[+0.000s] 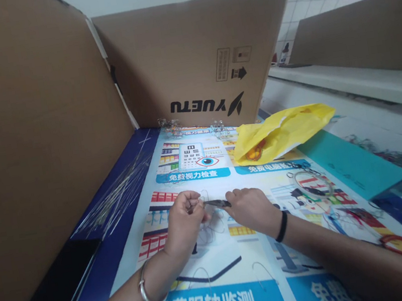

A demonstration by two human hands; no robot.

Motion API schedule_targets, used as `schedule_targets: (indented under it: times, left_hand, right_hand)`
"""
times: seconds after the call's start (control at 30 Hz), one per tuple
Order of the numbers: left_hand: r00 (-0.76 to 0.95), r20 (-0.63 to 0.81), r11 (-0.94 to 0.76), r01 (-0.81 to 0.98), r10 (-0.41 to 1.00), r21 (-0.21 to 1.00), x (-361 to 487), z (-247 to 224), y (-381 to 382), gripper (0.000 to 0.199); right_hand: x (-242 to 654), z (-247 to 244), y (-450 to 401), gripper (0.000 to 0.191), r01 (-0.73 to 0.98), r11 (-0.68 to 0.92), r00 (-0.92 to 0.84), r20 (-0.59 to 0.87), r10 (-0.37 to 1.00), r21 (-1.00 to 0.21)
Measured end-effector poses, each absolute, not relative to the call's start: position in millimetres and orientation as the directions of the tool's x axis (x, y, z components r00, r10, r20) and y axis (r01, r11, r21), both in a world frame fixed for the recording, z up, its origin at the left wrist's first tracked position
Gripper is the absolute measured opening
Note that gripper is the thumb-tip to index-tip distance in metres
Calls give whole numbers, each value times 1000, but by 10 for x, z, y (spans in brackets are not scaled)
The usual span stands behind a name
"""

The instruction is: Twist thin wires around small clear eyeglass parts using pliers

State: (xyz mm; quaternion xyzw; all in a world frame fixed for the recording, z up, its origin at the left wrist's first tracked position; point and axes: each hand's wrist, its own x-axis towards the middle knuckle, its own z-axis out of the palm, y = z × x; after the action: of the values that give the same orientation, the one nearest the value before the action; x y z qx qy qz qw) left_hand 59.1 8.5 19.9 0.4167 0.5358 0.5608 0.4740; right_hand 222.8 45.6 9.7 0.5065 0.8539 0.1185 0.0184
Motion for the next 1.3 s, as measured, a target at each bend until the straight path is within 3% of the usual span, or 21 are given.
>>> schedule_targets:
  times: [0.4, 0.8, 1.3]
  left_hand:
    - [-179, -25, 15, -54, 984, 998, 590, 203, 81, 20]
    - [-174, -51, 33, -104, 983, 994, 591, 189, 105, 21]
    - [-168, -60, 42, -110, 984, 993, 600, 196, 97, 21]
  right_hand:
    - [2233, 122, 472, 34, 863, 461, -481, 54, 875, 206]
    - [2255, 75, 468, 32, 868, 438, -481, 172, 860, 233]
    - [2229, 109, 465, 35, 875, 432, -462, 111, 880, 218]
